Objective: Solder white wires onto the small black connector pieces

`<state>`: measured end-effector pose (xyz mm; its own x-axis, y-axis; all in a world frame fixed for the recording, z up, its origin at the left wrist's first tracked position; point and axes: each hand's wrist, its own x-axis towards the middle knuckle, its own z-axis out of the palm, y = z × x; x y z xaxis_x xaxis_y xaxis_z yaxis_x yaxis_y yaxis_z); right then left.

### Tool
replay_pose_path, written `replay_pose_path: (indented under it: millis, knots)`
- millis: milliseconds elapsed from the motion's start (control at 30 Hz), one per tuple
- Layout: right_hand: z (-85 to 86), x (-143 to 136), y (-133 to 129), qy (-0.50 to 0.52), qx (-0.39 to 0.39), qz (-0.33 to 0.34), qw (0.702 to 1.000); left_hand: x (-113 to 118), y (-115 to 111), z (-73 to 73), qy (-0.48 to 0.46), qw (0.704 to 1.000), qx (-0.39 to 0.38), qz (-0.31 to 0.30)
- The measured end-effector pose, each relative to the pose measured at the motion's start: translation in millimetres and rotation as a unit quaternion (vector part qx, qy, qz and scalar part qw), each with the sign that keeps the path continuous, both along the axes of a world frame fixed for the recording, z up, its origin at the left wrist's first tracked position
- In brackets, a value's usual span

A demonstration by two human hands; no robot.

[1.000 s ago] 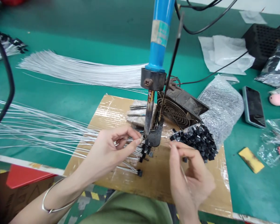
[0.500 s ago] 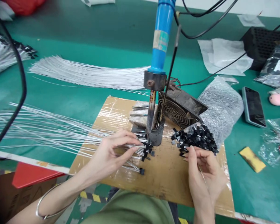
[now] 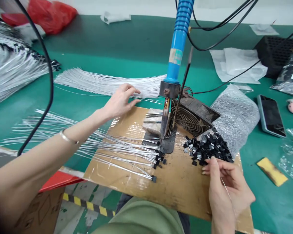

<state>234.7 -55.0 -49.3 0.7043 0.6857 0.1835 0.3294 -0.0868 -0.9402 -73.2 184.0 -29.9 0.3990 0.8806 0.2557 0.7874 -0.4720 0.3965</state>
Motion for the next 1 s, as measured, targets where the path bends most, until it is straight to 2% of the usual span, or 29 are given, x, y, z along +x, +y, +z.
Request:
replay_pose_path:
  millis: [100,200,367,433,600,700,900,1000]
  knots:
    - [1.3,0,1,0.032,0.000,-0.038,0.999,-3,33,-8.8,0.000,1.000,-0.004,-0.015]
    - [2.6,1,1,0.035,0.003,-0.028,0.999,-7,42,-10.5,-0.018,1.000,0.001,-0.023]
    - [0.1,2,0,0.039,-0.006,-0.012,0.999,-13,31,-0.2,-0.070,0.997,0.023,-0.008]
    - [-1.8,5,0,0.043,-0.006,-0.012,0.999,-12,25,5.4,-0.117,0.993,0.028,0.006]
    - [-4.8,12,-2,0.053,0.012,0.037,0.998,-9,12,14.7,-0.283,0.959,-0.003,0.023]
    - [-4.8,9,-1,0.046,0.012,0.005,0.999,-10,11,15.8,-0.337,0.941,-0.019,0.013]
    - [4.0,-4,3,0.042,-0.011,-0.022,0.999,-13,14,12.3,-0.363,0.929,-0.034,0.061]
    - [10.1,-7,4,0.054,-0.005,-0.036,0.998,-18,8,18.6,-0.349,0.934,-0.029,0.069]
